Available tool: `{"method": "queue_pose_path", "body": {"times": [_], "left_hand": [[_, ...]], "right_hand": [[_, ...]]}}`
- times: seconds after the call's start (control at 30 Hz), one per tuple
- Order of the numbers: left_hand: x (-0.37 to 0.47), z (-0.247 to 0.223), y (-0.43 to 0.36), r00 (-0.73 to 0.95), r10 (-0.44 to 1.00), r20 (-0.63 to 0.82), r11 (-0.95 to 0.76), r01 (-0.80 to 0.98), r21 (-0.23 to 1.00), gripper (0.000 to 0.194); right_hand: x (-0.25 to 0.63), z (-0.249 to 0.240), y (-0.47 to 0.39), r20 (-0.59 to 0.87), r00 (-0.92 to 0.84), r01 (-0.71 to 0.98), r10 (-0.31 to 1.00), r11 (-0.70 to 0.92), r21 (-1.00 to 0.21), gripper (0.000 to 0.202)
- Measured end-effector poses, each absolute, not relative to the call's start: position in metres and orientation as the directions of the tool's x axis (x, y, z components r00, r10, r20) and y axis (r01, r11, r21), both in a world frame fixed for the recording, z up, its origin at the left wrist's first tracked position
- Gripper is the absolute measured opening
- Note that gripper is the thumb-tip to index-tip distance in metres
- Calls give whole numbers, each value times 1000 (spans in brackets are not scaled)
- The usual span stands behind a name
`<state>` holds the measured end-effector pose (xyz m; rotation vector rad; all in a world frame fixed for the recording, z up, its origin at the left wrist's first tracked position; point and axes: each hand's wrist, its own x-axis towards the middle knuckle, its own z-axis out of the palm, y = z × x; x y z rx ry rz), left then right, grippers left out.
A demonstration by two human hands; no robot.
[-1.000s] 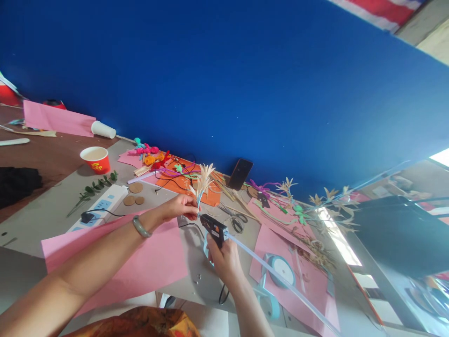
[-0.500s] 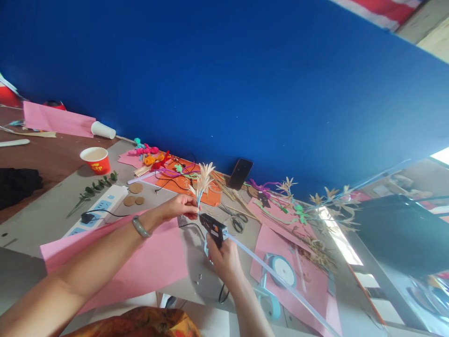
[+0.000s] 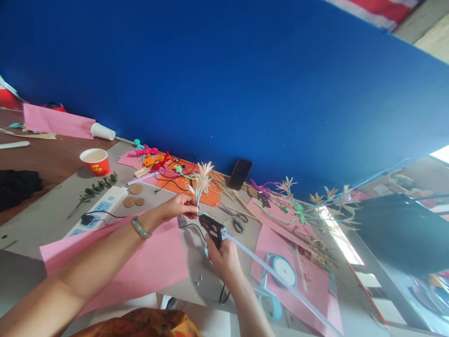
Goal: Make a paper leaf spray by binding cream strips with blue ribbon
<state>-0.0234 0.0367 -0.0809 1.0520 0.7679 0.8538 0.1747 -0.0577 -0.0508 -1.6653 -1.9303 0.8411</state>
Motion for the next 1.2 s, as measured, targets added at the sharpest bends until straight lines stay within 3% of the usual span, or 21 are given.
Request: {"method": "queue_pose_path", "body": {"times": [0.47,0.57,0.7,0.87,1.0,1.2], "left_hand": [[-25,-82,38,454,881,-137,251,-203,946,19],[-26,-80,37,444,886,-134,245,-202,948,19],[-27,-77,36,431,888,-158,254,-176,951,20],[-28,-78,37,442,886,-144,243,-177,954,21],[-26,-78,36,446,886,-124,228,-188,955,21],[-23,-78,34,444,883,-151,259,-193,946,17]], "right_hand": [[177,-51,-59,-82,-170,716,982,66,-695,45],[184,-45,-63,-115,-124,632,986,-11,-775,44],[203,-34,-58,-130,24,387,991,-129,-913,41],[240,-30,-38,-96,210,41,973,-107,-993,34],[265,-42,-25,-179,288,25,941,-194,-981,32],[287,-66,-5,-372,111,86,922,-382,-920,30]]}}
